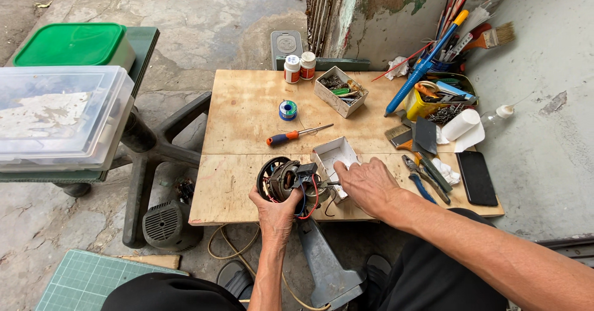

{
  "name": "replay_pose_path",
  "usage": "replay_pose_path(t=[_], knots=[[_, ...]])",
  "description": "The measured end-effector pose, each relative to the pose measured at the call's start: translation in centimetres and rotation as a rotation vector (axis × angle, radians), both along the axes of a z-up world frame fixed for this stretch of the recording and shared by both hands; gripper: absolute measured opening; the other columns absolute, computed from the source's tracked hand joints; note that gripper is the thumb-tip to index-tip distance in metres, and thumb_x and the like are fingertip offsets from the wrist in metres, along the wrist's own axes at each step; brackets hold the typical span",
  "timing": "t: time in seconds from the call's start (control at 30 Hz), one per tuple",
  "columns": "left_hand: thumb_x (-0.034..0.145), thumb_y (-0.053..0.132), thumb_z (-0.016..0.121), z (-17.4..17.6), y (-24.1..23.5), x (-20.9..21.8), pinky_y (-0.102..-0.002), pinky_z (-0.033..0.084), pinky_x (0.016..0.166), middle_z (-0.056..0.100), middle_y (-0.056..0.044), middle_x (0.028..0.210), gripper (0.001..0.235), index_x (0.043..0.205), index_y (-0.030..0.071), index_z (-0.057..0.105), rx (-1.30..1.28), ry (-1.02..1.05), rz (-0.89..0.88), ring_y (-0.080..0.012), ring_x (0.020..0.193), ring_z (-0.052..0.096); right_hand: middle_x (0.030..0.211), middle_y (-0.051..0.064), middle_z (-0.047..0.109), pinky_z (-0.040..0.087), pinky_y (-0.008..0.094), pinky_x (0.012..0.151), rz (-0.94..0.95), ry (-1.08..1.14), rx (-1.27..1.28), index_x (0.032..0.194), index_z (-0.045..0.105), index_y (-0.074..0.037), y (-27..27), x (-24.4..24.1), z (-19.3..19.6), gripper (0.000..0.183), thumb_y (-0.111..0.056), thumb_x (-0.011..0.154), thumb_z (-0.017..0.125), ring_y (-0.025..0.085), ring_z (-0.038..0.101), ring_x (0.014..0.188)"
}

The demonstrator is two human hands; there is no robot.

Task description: The person uses a screwdriver to adjust components inside an exposed electric motor. They hold the motor with one hand while manipulating internal parts with the other, occasionally repositioning the motor on the workbench.

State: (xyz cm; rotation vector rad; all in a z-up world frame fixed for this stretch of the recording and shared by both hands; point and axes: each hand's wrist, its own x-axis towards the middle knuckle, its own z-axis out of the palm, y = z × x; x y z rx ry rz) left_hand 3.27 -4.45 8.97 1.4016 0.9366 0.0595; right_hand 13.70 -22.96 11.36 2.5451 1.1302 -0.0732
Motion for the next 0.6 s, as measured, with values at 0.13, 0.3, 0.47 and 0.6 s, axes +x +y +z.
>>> replay_pose_path(t=[0.13,0.3,0.47,0.6], knots=[[0.058,0.048,0.096,-0.6,0.2,-0.2,-0.049,0.046,0.114,0.067,-0.021,0.136,0.111,0.148,0.017,0.038,-0.001,-0.013,0.012,-0.0390,0.133,0.060,0.085,0.013,0.072,0.046,0.046,0.084,-0.081,0.168,-0.045,0.100,0.065,-0.012,0.3,0.2,1.0,0.036,-0.043,0.099,0.046,0.031,0.074,0.083],[0.058,0.048,0.096,-1.0,0.1,0.0,-0.050,0.046,0.113,0.066,-0.022,0.135,0.111,0.148,0.016,0.038,0.004,-0.009,0.008,-0.0398,0.133,0.060,0.081,0.014,0.071,0.044,0.049,0.086,0.116,-0.033,-0.008,0.094,0.065,-0.009,0.3,0.7,-1.6,0.013,-0.019,0.089,0.058,0.032,0.073,0.082],[0.059,0.047,0.096,-1.0,0.5,-0.1,-0.050,0.046,0.113,0.067,-0.021,0.135,0.110,0.147,0.017,0.038,0.003,-0.024,0.008,-0.0393,0.132,0.060,0.080,0.014,0.074,0.046,0.046,0.078,-0.058,0.114,0.041,0.107,0.053,-0.011,0.3,0.7,-0.4,0.028,-0.029,0.091,0.068,0.035,0.076,0.078],[0.059,0.047,0.096,-1.1,0.3,-0.1,-0.050,0.046,0.113,0.067,-0.022,0.135,0.110,0.146,0.016,0.039,0.001,-0.031,0.013,-0.0396,0.132,0.060,0.083,0.013,0.074,0.044,0.044,0.083,-0.113,0.255,-0.007,0.097,0.065,-0.011,0.6,0.1,1.2,0.020,-0.026,0.098,0.052,0.032,0.075,0.082]])
